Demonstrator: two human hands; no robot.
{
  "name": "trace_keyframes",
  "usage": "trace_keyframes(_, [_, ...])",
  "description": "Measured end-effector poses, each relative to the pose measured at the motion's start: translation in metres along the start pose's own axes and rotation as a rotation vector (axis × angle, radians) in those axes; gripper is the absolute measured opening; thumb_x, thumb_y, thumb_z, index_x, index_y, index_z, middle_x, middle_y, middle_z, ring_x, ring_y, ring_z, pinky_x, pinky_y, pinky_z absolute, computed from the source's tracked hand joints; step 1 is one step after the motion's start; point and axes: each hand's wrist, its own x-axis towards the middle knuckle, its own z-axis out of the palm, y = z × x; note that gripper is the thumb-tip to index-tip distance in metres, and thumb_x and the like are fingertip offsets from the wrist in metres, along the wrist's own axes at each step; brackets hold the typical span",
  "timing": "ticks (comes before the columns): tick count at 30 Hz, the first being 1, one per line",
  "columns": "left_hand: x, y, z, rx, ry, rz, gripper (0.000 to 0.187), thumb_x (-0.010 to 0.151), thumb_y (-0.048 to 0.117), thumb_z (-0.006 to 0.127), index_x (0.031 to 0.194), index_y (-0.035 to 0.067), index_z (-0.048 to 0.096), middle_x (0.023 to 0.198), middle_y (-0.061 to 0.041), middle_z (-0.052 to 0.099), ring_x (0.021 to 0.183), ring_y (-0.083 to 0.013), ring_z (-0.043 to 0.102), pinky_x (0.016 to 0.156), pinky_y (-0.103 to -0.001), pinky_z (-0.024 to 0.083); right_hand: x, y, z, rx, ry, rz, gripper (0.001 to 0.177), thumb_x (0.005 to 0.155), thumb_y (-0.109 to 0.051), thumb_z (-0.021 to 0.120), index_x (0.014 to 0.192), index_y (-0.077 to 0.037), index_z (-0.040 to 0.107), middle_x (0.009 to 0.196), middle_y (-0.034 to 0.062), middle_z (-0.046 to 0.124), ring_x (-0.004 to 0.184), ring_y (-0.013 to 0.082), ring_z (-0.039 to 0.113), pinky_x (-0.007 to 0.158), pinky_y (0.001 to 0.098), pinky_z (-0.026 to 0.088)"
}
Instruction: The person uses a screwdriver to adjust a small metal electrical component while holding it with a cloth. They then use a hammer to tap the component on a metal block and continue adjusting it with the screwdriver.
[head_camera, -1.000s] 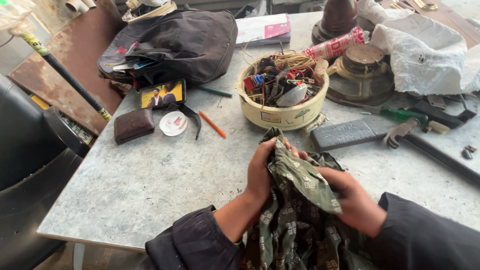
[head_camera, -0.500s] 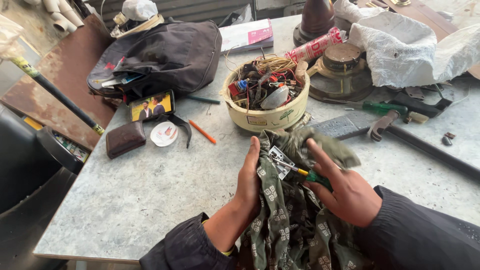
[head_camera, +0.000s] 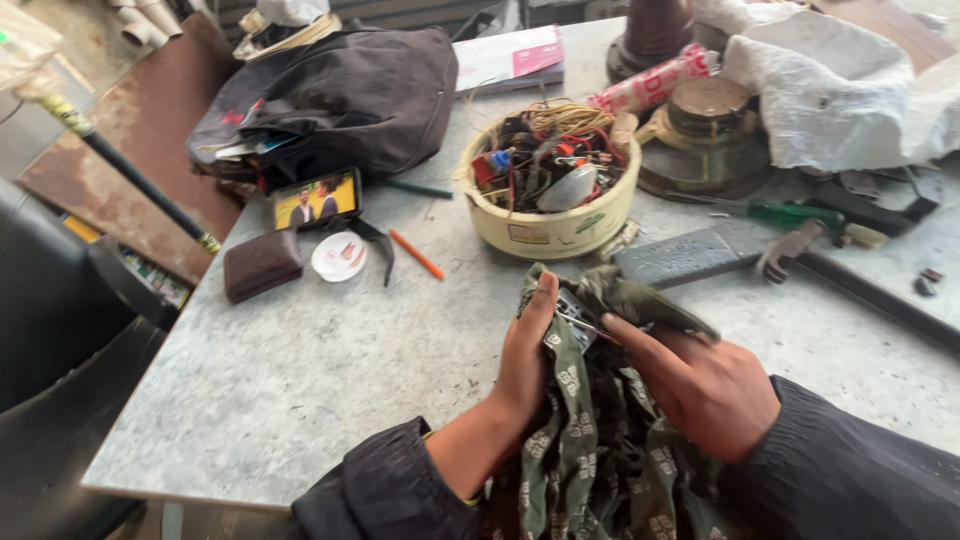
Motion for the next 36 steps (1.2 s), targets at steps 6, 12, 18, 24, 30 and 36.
trace_keyframes(6, [-0.010,-0.008,0.015,-0.395,0.048,-0.129,0.043,0.104,0.044,0.053,0.122,0.007,0.064,0.106,-0.010,0.070,0.092,-0.0204,0.068,0.085,-0.034,0.055,-0.002,-0.017,0.001,0.285,0.319,-0.193,0.054,0.087,-0.009,0.067,0.139,-0.012,0.055,0.111,0.0180,0.071,0.093,0.0386,0.072,0.075,0.0442,0.057])
trace_keyframes(12, [-0.023,0.013,0.016,-0.254,-0.059,0.028,0.051,0.109,0.056,0.042,0.126,0.010,0.056,0.112,-0.008,0.068,0.099,-0.0176,0.066,0.088,-0.034,0.055,0.000,-0.011,-0.009,0.192,0.130,-0.013,0.056,0.082,-0.011,0.072,0.136,-0.016,0.059,0.101,0.0193,0.075,0.076,0.0408,0.071,0.061,0.0467,0.054])
trace_keyframes(18, [-0.023,0.025,0.022,-0.283,-0.199,0.064,0.065,0.108,0.064,0.034,0.136,0.008,0.052,0.121,-0.011,0.065,0.108,-0.0198,0.065,0.098,-0.037,0.054,-0.005,0.000,0.000,0.138,-0.189,0.314,0.074,0.096,-0.026,0.071,0.163,-0.023,0.039,0.090,0.0152,0.079,0.078,0.0331,0.075,0.072,0.0429,0.056])
trace_keyframes(24, [-0.021,0.029,0.028,-0.223,-0.265,0.070,0.091,0.092,0.071,0.038,0.158,0.009,0.031,0.150,-0.006,0.055,0.133,-0.0182,0.058,0.113,-0.037,0.050,-0.009,0.007,0.010,1.057,-0.118,0.286,0.072,0.104,-0.014,0.058,0.168,-0.012,0.026,0.153,0.0144,0.054,0.099,0.0245,0.068,0.078,0.0373,0.054])
trace_keyframes(30, [-0.018,0.029,0.019,-0.085,-0.385,0.109,0.099,0.097,0.077,0.042,0.162,0.004,0.030,0.127,-0.015,0.059,0.115,-0.0242,0.063,0.100,-0.041,0.055,-0.009,0.006,-0.004,0.821,0.093,-0.152,0.058,0.106,-0.010,0.053,0.160,-0.003,0.032,0.143,0.0258,0.056,0.121,0.0373,0.056,0.097,0.0473,0.047])
trace_keyframes(36, [-0.019,0.020,0.007,-0.125,-0.279,0.084,0.082,0.100,0.073,0.040,0.141,0.002,0.043,0.120,-0.008,0.057,0.108,-0.0176,0.062,0.096,-0.035,0.054,-0.009,0.006,-0.013,0.641,-0.113,0.141,0.065,0.086,-0.012,0.072,0.147,-0.019,0.052,0.090,0.0091,0.077,0.073,0.0253,0.075,0.066,0.0396,0.058])
